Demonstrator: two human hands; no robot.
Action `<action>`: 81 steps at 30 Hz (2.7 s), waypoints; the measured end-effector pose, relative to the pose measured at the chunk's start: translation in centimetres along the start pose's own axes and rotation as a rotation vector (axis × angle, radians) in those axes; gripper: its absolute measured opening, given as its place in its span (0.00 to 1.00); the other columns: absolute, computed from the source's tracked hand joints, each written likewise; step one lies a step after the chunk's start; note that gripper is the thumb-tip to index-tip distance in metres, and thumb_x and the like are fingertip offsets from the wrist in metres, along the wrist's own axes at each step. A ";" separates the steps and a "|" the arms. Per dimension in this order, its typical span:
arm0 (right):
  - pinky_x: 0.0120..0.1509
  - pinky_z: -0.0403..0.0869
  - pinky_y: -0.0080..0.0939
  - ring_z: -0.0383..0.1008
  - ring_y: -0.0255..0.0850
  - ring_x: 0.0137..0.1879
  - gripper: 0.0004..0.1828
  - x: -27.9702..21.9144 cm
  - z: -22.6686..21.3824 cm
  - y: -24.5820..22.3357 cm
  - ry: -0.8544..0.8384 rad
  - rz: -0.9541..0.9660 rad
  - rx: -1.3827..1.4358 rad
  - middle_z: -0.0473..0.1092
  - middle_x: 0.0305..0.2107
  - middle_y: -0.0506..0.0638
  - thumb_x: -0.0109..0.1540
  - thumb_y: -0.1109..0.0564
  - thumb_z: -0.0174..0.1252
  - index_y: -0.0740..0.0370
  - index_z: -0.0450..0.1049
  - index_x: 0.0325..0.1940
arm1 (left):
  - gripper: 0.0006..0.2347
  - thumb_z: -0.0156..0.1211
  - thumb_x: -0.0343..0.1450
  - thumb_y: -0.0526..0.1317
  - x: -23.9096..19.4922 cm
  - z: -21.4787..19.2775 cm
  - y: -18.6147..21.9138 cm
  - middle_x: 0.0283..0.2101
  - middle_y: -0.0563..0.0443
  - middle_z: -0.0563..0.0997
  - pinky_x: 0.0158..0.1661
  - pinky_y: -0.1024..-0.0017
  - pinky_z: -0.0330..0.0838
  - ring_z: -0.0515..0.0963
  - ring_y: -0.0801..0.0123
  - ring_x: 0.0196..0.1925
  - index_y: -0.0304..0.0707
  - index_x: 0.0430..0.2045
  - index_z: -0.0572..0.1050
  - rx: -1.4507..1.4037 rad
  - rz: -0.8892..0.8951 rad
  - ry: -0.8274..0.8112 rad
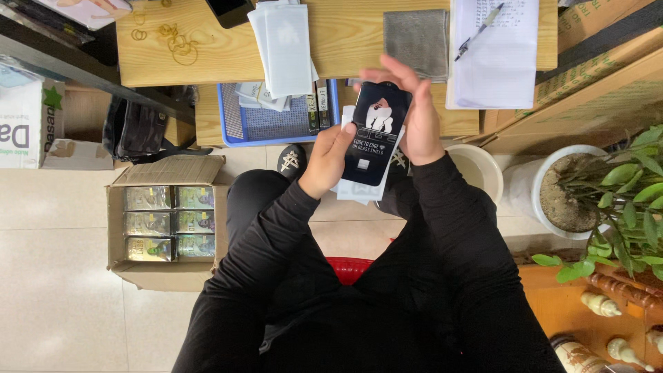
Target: The person sits at a wooden table and repeatedly places black rectangular items into white semi-transparent pouches. They seal each pouch and stack them. The person then picks up a holographic card pack, places it in a pouch, and writes in a notebook.
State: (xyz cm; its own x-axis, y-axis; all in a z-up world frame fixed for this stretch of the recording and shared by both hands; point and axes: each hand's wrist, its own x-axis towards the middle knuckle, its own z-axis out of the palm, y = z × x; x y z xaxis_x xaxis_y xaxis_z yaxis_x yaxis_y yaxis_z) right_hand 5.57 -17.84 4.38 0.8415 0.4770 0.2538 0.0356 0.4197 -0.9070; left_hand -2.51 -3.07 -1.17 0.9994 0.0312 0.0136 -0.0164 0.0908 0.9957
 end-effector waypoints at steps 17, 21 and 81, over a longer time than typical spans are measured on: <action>0.82 0.42 0.70 0.30 0.55 0.81 0.38 -1.9 0.1 2.4 -0.152 -0.609 -1.328 0.35 0.74 0.55 0.67 0.26 0.26 0.40 0.68 0.70 | 0.15 0.44 0.76 0.47 0.8 -1.3 1.3 0.25 0.64 0.64 0.33 0.76 0.56 0.60 0.81 0.30 0.46 0.18 0.63 -0.193 0.112 0.218; 0.69 0.36 0.81 0.30 0.63 0.77 0.34 -2.1 1.9 4.5 -0.236 -0.702 -1.310 0.46 0.71 0.59 0.65 0.25 0.33 0.35 0.74 0.62 | 0.14 0.49 0.75 0.41 1.7 -2.5 -0.2 0.22 0.57 0.72 0.32 0.81 0.63 0.67 0.78 0.26 0.40 0.18 0.75 -0.360 0.127 0.385; 0.55 0.69 0.58 0.72 0.64 0.46 0.32 -1.4 -4.1 -0.8 -0.163 0.122 0.645 0.67 0.53 0.74 0.62 0.39 0.54 0.62 0.68 0.62 | 0.19 0.49 0.75 0.47 1.2 -0.8 2.3 0.20 0.64 0.51 0.28 0.75 0.45 0.51 0.79 0.25 0.48 0.14 0.52 0.134 0.077 0.255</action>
State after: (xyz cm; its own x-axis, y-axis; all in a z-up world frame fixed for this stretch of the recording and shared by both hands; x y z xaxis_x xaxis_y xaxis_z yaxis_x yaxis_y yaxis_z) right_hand 6.53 -22.00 3.39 0.7251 0.6396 0.2554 -0.4264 0.7081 -0.5628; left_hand -1.41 -2.07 1.08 0.9554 0.2835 0.0828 -0.0707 -0.0527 0.9961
